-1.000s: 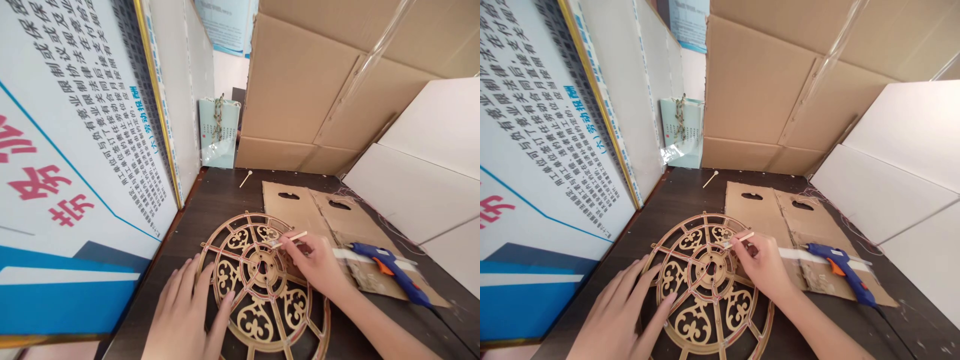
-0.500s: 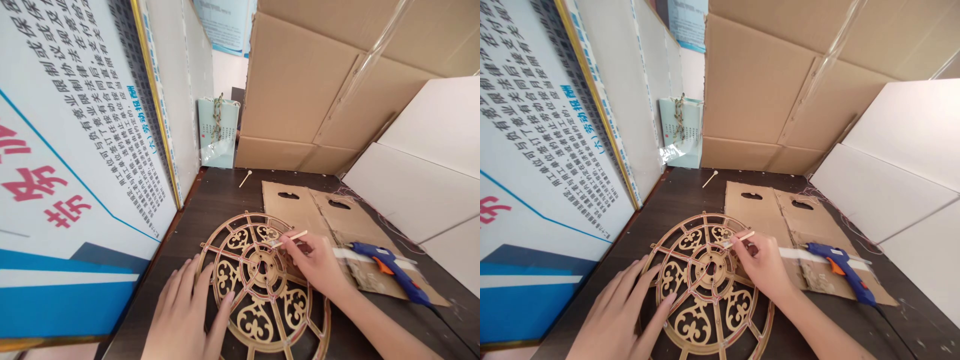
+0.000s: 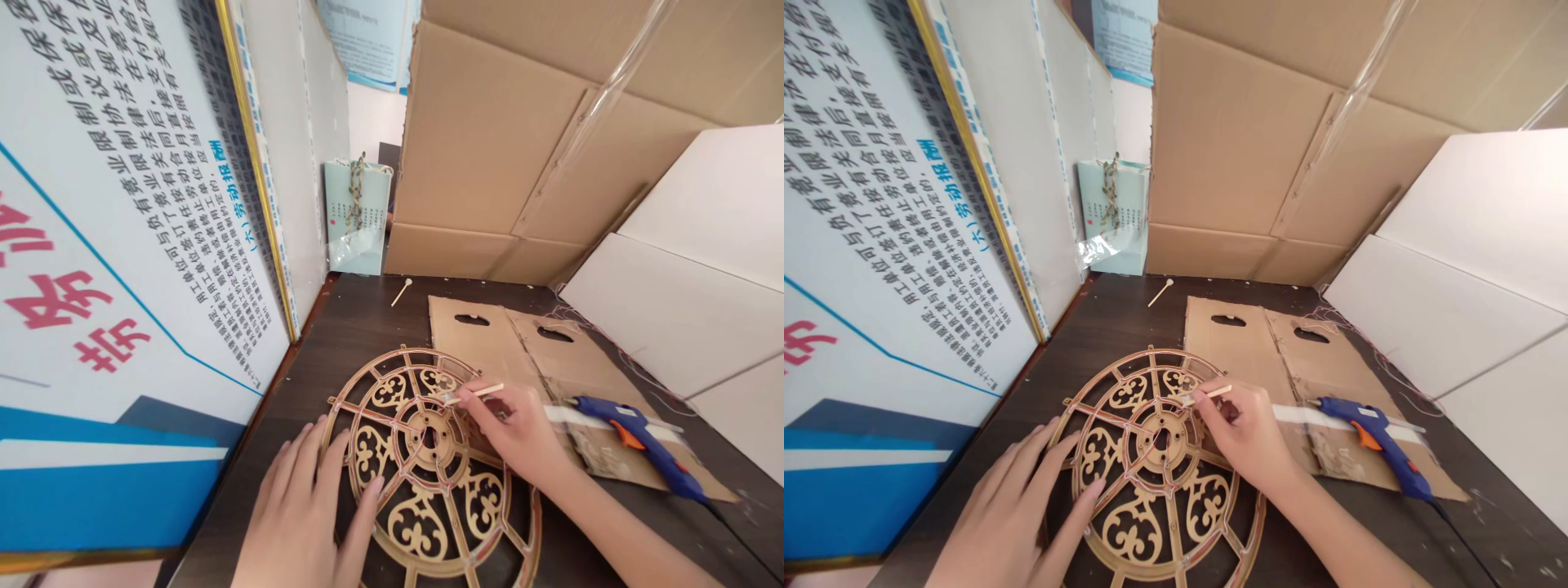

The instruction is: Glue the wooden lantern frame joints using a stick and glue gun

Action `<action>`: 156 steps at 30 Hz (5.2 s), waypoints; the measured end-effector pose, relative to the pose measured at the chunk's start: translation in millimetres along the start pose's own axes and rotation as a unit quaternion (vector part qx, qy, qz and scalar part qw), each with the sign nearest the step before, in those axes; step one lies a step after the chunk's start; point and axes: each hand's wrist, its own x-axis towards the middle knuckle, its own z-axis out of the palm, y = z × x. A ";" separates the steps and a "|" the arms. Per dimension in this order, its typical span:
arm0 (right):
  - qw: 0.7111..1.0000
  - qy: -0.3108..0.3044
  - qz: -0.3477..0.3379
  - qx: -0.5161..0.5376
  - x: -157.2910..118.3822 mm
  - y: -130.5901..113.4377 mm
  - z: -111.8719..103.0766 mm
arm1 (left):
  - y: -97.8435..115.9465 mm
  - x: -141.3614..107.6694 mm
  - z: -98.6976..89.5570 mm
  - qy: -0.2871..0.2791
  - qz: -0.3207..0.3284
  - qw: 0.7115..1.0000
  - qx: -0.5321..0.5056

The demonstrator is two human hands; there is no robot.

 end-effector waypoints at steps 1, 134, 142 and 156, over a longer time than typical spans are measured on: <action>1.000 -0.003 -0.006 -0.002 0.0 -0.3 -0.3 | -0.3 -0.3 0.8 0.000 -0.002 1.000 -0.001; 0.994 -0.086 0.037 0.056 0.3 8.6 -20.7 | 39.1 128.4 31.8 -0.216 0.192 0.906 -0.311; 0.995 -0.085 0.024 0.046 0.1 7.5 -20.6 | 37.3 128.7 34.0 -0.207 0.186 0.899 -0.339; 0.996 -0.083 0.006 0.040 -0.5 7.9 -22.0 | 36.7 126.6 31.1 -0.223 0.207 0.905 -0.298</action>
